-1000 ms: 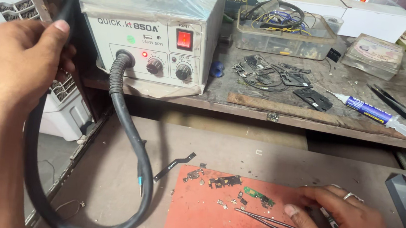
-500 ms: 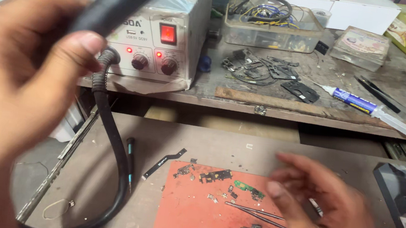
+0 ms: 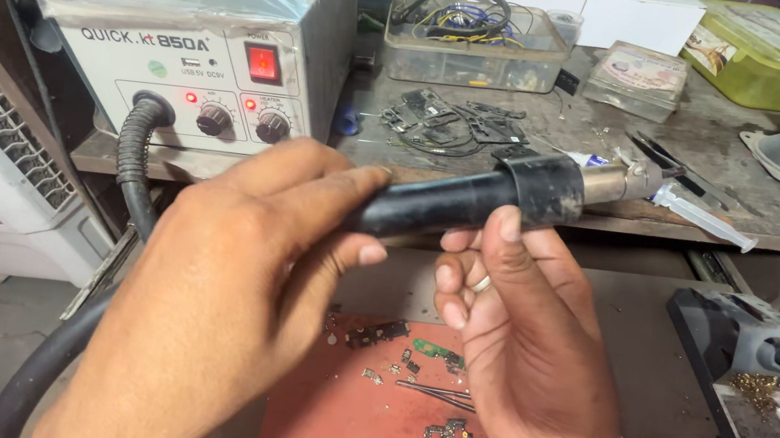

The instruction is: The person uses a soldering iron and tweezers to work on a small circuit board placed on a red mat. They apply flux paste from a syringe and use a hot air rework station to heat the components. The person repeatedly cleans the soldering iron tip on a sponge and adjusts the hot air gun settings.

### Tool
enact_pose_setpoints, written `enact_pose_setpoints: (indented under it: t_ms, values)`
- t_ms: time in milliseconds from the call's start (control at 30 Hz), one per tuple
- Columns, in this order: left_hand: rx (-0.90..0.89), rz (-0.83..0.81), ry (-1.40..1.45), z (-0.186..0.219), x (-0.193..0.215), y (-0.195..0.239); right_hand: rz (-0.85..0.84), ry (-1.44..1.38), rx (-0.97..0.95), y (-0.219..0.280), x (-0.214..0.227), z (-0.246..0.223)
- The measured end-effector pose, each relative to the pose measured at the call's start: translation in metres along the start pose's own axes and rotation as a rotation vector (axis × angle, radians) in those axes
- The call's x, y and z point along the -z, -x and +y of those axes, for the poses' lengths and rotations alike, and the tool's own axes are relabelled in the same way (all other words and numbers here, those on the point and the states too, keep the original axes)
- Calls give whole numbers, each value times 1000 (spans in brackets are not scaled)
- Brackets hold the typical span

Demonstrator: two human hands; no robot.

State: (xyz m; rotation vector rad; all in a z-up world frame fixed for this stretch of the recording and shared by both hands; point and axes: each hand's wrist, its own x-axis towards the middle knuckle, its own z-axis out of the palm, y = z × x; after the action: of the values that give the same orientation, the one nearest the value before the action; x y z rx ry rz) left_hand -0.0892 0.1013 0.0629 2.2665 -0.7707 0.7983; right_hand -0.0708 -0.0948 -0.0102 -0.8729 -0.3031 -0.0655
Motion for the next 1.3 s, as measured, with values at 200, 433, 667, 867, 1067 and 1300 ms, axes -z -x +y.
enact_pose_setpoints:
  t_ms: [200, 433, 667, 867, 1067, 1300]
  values:
    - [-318, 145, -182, 4, -15, 7, -2, -72, 38, -3, 9, 1]
    - [-161, 63, -15, 5, -61, 53, 68, -155, 80, 2, 14, 3]
    - [219, 239, 795, 7, -94, 43, 80, -208, 64, 18, 5, 13]
    - [213, 241, 1446, 16, -102, 31, 49, -223, 56, 26, -2, 10]
    - [103, 352, 1292, 11, -89, 26, -53, 44, -166, 49, 55, 9]
    - [178, 348, 1163, 0, -63, 32, 138, 1011, -148, 66, 132, -4]
